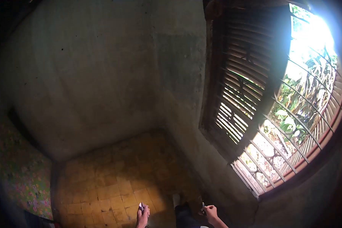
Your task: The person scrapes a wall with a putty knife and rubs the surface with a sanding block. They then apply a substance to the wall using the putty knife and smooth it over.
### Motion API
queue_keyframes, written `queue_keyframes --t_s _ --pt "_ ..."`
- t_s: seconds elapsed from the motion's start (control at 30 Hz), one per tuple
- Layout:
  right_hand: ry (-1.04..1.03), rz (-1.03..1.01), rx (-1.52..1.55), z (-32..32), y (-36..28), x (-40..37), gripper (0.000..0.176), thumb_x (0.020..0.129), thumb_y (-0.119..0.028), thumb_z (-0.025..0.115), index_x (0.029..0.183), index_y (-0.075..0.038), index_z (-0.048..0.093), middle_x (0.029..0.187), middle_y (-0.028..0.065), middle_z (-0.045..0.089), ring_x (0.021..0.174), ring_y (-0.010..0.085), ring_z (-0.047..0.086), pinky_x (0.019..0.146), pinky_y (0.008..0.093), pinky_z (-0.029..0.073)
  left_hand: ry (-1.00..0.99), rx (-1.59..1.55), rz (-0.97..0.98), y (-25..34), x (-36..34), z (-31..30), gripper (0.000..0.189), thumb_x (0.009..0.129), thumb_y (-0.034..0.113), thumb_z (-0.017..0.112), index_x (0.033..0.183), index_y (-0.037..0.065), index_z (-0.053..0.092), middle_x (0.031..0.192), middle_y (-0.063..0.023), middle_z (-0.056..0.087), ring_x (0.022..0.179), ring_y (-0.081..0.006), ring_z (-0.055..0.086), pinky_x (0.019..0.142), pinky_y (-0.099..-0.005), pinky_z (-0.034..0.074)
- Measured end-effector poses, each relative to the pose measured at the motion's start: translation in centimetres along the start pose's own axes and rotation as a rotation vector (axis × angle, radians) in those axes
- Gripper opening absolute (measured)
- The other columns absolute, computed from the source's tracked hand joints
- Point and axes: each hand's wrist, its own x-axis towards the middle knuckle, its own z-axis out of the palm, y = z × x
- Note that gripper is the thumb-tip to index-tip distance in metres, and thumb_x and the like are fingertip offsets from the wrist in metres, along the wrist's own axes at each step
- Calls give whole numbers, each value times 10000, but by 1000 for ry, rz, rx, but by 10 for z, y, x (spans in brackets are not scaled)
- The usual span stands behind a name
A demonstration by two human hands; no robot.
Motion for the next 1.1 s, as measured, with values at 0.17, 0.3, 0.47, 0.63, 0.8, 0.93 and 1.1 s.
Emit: queue_keyframes --t_s 0.17,0.3,0.47,0.63,0.8,0.93,1.1 --pt "-132 229 -42 85 -3 150 193 939 -139 428 915 -11 571 725 109 585 562 223 575 473 332 467 85 -87 -3 0 103 -8 207 1017 267 522 872 133 457 670 55 425 556 -55 456 532 -217 441" --pt "-301 -112 -300 214 -87 206 188 933 -189 541 887 -22 613 684 67 570 528 190 539 456 333 402 259 -71 -77 27 181 -28 155 989 207 571 899 126 474 649 33 452 524 -73 467 455 -233 397" --pt "-382 -676 -748 359 -167 285 295 898 -278 657 1004 -3 645 790 52 608 779 168 604 662 343 462 366 -450 -78 -39 308 -87 154 986 275 574 1018 127 549 897 -19 564 664 -86 492 503 -244 389" --pt "-598 -328 -601 489 -253 325 430 913 -360 684 1130 1 596 794 43 578 689 127 536 616 298 434 316 120 32 36 401 -115 344 998 352 545 1242 110 557 670 80 436 539 -13 361 448 -215 293" --pt "-593 -429 -921 556 -239 422 469 957 -458 573 1146 -42 677 584 53 517 560 170 557 560 374 451 245 81 55 11 529 -204 382 1010 362 496 1299 118 548 743 71 473 580 -33 402 473 -198 323" --pt "-337 -462 -945 541 -209 454 552 887 -508 653 1099 2 668 778 82 653 714 203 655 667 378 529 125 37 -9 43 648 -255 435 989 407 516 1325 132 524 927 28 539 651 -64 445 507 -212 371" --pt "37 -133 -785 526 -166 517 475 840 -376 750 1100 11 658 967 112 695 821 205 674 707 352 546 -81 198 109 117 804 -260 271 1025 260 483 1209 90 585 1122 -89 594 724 -119 510 584 -266 448"
